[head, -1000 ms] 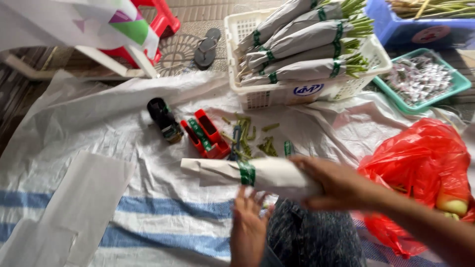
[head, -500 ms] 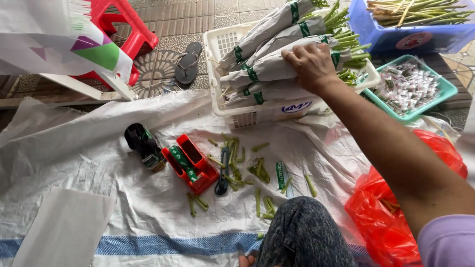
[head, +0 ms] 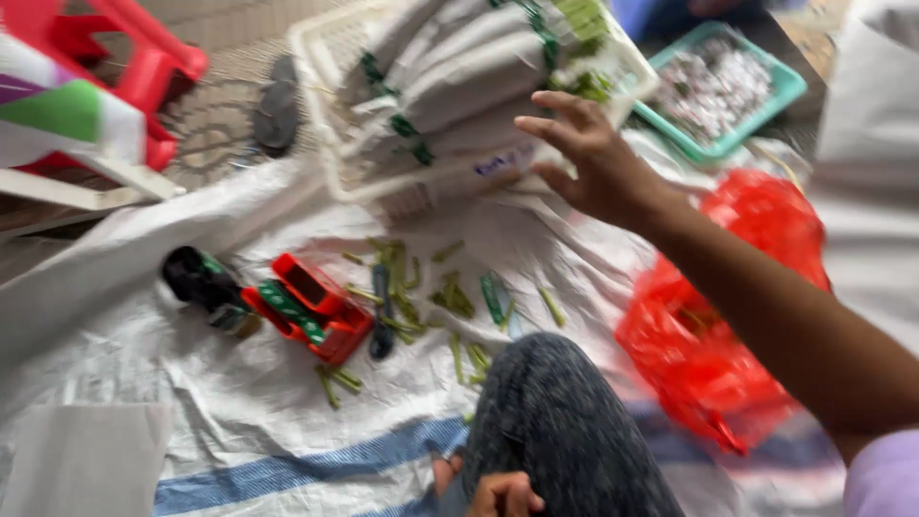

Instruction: Wrapping individual radishes in white paper and securing them with green adhesive tape.

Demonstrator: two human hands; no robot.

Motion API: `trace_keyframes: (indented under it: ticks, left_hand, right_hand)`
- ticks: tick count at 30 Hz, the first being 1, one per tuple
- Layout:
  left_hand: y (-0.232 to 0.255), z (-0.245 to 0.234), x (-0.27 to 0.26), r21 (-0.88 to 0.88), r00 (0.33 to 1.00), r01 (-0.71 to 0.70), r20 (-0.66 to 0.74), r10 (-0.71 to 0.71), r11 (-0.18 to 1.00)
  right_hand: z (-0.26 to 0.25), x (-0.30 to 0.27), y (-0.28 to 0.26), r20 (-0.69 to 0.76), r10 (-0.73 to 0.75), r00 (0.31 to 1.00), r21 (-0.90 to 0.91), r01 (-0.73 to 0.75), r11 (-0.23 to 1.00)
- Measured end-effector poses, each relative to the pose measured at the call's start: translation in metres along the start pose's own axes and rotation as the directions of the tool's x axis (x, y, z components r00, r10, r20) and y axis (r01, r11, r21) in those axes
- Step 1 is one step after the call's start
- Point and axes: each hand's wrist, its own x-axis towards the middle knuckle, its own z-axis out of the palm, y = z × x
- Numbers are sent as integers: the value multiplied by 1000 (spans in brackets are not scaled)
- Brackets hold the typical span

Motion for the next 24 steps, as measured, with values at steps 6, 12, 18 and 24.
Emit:
trace_keyframes:
  ticks: [6,12,18,24]
  left_hand:
    - [91,8,-1,-62,997,-65,28,67,996]
    - [93,11,-2,144,991,-116,82,104,983]
    - [100,6,-8,295,994,-110,40,103,949]
    - [102,14,-8,318,992,-122,60,108,940]
  right_hand:
    - [-137,-155,-9,179,488,854,37,-501,865]
    - [-103,-291,-1,491,827,275,-275,-852,446]
    - [-39,-420,-13,594,693,410,-579,-380,721]
    - [-77,-399,-13,702,712,3,-555,-625,549]
